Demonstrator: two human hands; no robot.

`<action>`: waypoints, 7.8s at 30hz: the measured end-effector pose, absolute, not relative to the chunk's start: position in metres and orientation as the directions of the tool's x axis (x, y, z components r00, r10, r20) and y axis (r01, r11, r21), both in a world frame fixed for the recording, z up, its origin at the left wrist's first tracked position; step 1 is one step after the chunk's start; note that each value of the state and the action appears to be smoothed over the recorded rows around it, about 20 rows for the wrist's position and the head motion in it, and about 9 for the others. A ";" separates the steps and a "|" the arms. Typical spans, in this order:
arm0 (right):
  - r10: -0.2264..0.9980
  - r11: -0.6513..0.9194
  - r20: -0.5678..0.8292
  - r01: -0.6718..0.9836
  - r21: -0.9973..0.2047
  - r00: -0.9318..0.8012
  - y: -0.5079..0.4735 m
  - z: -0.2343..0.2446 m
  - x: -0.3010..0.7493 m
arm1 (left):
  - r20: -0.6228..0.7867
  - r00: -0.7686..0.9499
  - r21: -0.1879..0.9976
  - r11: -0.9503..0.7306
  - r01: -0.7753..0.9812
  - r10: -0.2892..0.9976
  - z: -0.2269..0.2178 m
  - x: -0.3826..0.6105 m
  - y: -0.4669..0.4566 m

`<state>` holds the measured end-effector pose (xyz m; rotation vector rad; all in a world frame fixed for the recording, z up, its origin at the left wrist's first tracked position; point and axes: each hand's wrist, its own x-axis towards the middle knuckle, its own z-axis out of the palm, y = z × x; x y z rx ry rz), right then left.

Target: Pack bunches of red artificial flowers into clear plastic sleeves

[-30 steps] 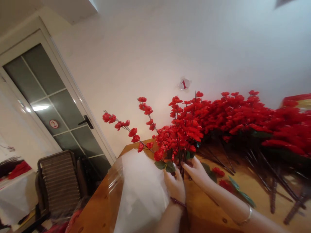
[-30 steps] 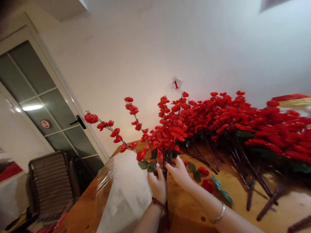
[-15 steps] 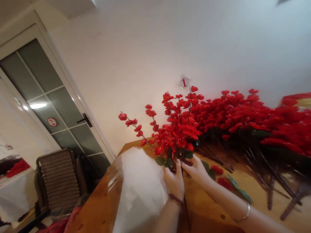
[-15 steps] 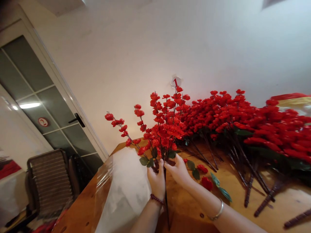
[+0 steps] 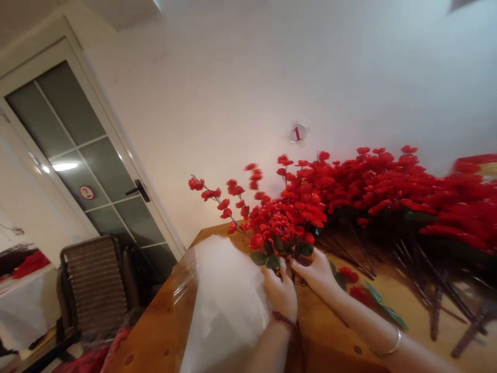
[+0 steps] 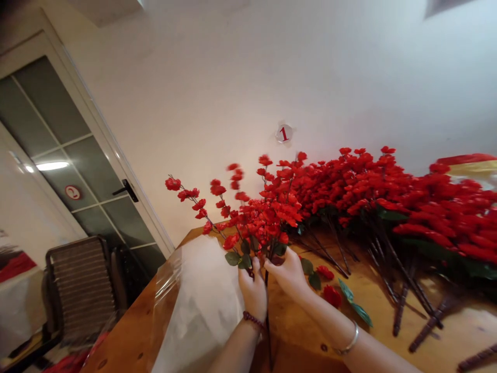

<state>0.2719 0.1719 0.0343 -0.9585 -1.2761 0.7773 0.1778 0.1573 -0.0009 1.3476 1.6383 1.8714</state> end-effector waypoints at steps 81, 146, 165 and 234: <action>0.901 0.419 0.412 -0.025 -0.908 0.137 0.166 0.034 0.268 | 0.429 -0.529 0.903 -0.328 0.277 0.733 0.005 0.178 0.154; 0.858 0.464 0.467 0.067 -0.883 0.215 0.164 0.032 0.267 | 0.464 -0.547 0.886 -0.377 0.271 0.697 0.007 0.177 0.154; 0.858 0.465 0.467 0.063 -0.883 0.213 0.164 0.035 0.267 | 0.462 -0.545 0.886 -0.389 0.252 0.700 0.007 0.177 0.154; 0.835 0.547 0.544 -0.024 -0.837 0.084 0.164 0.028 0.265 | 0.374 -0.596 0.922 -0.353 0.158 0.710 0.009 0.175 0.161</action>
